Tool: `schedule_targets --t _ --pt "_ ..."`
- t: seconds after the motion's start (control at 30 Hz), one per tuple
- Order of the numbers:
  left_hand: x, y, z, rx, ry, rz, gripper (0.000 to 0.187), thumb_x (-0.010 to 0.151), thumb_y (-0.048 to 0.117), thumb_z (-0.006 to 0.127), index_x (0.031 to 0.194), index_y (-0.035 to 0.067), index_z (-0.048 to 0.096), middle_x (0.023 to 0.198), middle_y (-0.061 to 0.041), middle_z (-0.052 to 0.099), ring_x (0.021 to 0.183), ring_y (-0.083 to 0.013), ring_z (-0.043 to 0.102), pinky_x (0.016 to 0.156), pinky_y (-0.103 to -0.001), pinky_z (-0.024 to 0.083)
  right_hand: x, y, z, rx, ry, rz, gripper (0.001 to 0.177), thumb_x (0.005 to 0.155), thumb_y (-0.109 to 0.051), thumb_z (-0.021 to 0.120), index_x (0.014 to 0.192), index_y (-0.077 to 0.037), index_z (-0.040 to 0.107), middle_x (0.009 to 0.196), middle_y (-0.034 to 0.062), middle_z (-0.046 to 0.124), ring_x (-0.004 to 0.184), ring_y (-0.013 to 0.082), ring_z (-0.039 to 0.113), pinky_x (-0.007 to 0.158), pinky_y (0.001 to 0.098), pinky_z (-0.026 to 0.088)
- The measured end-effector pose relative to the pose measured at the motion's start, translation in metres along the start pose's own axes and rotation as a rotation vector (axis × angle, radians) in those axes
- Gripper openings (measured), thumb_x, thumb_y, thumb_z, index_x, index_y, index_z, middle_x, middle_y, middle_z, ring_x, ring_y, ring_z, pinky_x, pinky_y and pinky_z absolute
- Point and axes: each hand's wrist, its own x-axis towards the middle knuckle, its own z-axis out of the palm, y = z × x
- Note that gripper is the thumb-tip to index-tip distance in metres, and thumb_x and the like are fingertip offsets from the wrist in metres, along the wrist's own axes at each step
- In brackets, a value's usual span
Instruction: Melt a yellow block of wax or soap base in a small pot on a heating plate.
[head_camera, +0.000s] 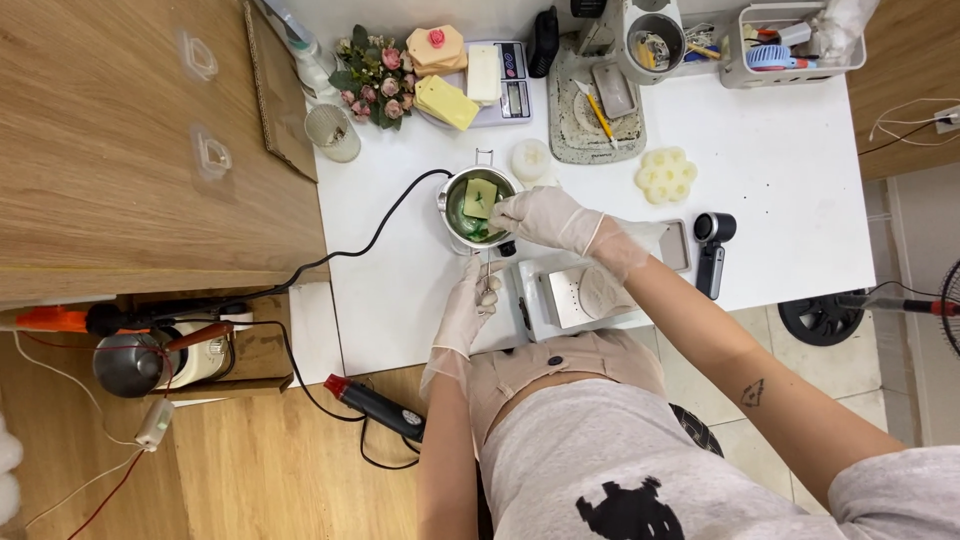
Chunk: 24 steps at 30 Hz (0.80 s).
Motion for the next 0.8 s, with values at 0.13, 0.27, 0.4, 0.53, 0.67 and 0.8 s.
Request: schedule_targets --t 0.13,0.27,0.4,0.53,0.67,0.8 --pt "0.001 -0.001 0.0 0.002 -0.009 0.01 0.054 0.107 0.052 0.04 0.12 0.009 0.07 0.074 0.008 0.052 0.053 -0.0035 0.032 0.046 -0.018 0.024 0.002 0.008 0.002 -0.116 -0.035 -0.046 0.025 0.1 -0.034 0.056 0.099 -0.015 0.072 0.086 0.0124 0.072 0.079 0.0344 0.07 0.073 0.0471 0.055" --pt "-0.008 0.004 0.007 0.031 0.039 -0.005 0.055 0.107 0.053 0.04 0.12 0.008 0.07 0.074 0.007 0.052 0.054 -0.0038 0.034 0.047 -0.018 0.026 0.0 0.017 0.008 -0.109 0.046 -0.061 0.025 0.101 -0.034 0.057 0.099 -0.015 0.073 0.087 0.0115 0.073 0.079 0.034 0.07 0.074 0.0465 0.055" --pt "0.007 -0.004 -0.003 0.005 -0.008 0.012 0.055 0.106 0.054 0.04 0.12 0.009 0.07 0.074 0.007 0.052 0.053 -0.0034 0.033 0.045 -0.019 0.023 -0.003 0.014 0.012 0.084 0.013 -0.104 0.022 0.099 -0.029 0.056 0.101 -0.017 0.074 0.088 0.0098 0.073 0.077 0.0338 0.069 0.071 0.0457 0.055" --pt "-0.005 0.003 0.003 0.047 0.007 0.009 0.057 0.105 0.056 0.04 0.121 0.01 0.069 0.076 0.007 0.053 0.054 -0.0036 0.035 0.047 -0.019 0.027 -0.002 0.016 0.016 -0.11 0.104 -0.092 0.022 0.1 -0.029 0.055 0.103 -0.016 0.073 0.091 0.0077 0.074 0.078 0.0324 0.07 0.071 0.0463 0.055" --pt "-0.006 0.002 0.007 0.035 0.019 0.022 0.056 0.105 0.055 0.042 0.122 0.009 0.069 0.076 0.006 0.053 0.055 -0.0039 0.036 0.047 -0.019 0.027 -0.007 0.009 0.01 -0.078 0.086 0.037 0.025 0.105 -0.035 0.057 0.101 -0.016 0.072 0.085 0.0099 0.072 0.08 0.0325 0.069 0.074 0.0457 0.055" --pt "-0.006 0.0 0.008 0.021 0.041 0.022 0.055 0.105 0.055 0.042 0.122 0.009 0.069 0.076 0.006 0.054 0.054 -0.004 0.037 0.047 -0.019 0.028 -0.009 0.014 0.016 -0.059 0.082 -0.084 0.02 0.1 -0.027 0.057 0.102 -0.015 0.073 0.086 0.0092 0.073 0.075 0.0319 0.069 0.069 0.0461 0.054"
